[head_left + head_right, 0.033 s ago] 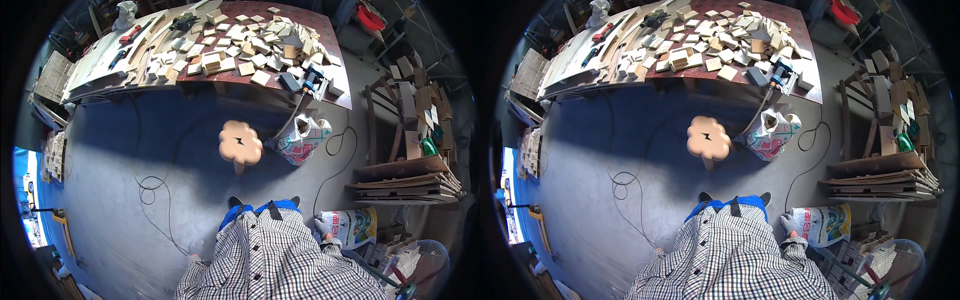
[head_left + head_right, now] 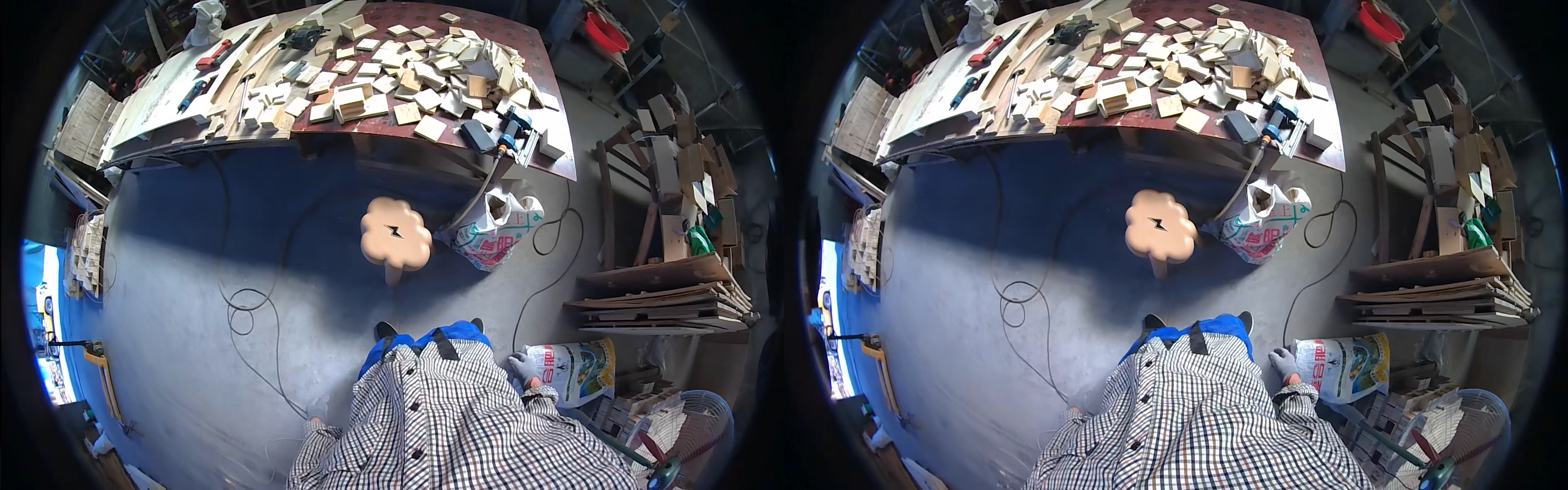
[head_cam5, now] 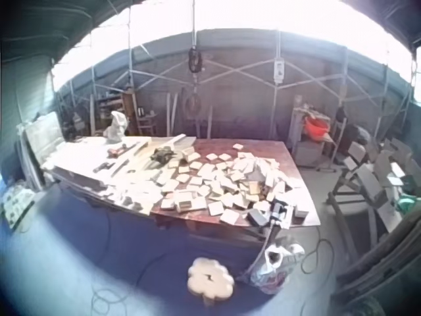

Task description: The person sands small wooden blocks on a workbench using a handheld electric sander and a sanding block. They pick up blocks from a pile, sand their surfaces, and place them into a wooden box.

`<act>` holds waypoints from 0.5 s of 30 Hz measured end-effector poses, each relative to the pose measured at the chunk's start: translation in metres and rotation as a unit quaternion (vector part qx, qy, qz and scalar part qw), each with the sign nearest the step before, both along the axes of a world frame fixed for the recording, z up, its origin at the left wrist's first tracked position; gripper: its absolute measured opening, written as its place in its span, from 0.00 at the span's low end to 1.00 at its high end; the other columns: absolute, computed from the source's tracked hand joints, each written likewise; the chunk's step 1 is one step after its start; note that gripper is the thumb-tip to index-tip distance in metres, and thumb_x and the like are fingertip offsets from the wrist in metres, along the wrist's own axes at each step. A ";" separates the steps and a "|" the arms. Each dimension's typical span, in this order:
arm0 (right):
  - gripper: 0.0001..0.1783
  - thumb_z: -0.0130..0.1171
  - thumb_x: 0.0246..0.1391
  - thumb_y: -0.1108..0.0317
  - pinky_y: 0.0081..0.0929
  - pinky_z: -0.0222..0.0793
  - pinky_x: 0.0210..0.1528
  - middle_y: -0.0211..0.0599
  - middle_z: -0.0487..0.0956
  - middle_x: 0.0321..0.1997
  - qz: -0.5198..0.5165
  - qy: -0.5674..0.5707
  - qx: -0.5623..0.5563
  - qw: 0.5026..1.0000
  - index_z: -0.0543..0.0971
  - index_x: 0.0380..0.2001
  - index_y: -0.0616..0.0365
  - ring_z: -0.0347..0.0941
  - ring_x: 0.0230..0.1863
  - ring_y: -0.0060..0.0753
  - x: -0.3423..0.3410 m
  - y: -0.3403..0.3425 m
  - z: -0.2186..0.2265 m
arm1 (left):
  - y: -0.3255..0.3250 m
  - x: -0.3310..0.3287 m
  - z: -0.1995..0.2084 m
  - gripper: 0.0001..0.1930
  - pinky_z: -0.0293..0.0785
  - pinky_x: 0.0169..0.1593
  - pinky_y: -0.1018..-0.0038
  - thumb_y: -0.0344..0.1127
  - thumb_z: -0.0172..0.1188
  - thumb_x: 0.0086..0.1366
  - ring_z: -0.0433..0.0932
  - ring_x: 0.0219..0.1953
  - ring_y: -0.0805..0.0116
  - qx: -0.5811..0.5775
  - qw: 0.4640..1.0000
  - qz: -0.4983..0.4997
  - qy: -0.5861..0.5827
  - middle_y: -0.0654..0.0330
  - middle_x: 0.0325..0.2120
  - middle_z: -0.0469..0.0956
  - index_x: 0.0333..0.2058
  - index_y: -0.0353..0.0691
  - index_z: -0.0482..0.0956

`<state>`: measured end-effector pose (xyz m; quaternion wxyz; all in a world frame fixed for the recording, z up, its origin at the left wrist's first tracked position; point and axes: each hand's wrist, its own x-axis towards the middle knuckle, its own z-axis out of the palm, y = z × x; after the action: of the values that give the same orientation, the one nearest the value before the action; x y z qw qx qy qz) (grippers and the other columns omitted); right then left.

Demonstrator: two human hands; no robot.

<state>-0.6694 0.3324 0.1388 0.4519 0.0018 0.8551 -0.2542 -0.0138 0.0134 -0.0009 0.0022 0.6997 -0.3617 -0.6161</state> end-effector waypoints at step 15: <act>0.28 0.62 0.55 0.51 0.41 0.77 0.55 0.51 0.87 0.48 0.188 0.065 0.093 0.976 0.85 0.51 0.62 0.84 0.51 0.49 0.074 -0.429 -0.020 | -0.210 0.073 0.070 0.23 0.80 0.45 0.64 0.35 0.72 0.64 0.82 0.42 0.59 -0.035 0.982 0.178 -0.052 0.53 0.44 0.82 0.54 0.29 0.79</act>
<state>-0.5952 -0.0969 0.1187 0.4331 -0.1333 0.8875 -0.0833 0.0597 -0.1963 0.0696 0.1173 0.7836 -0.2525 -0.5553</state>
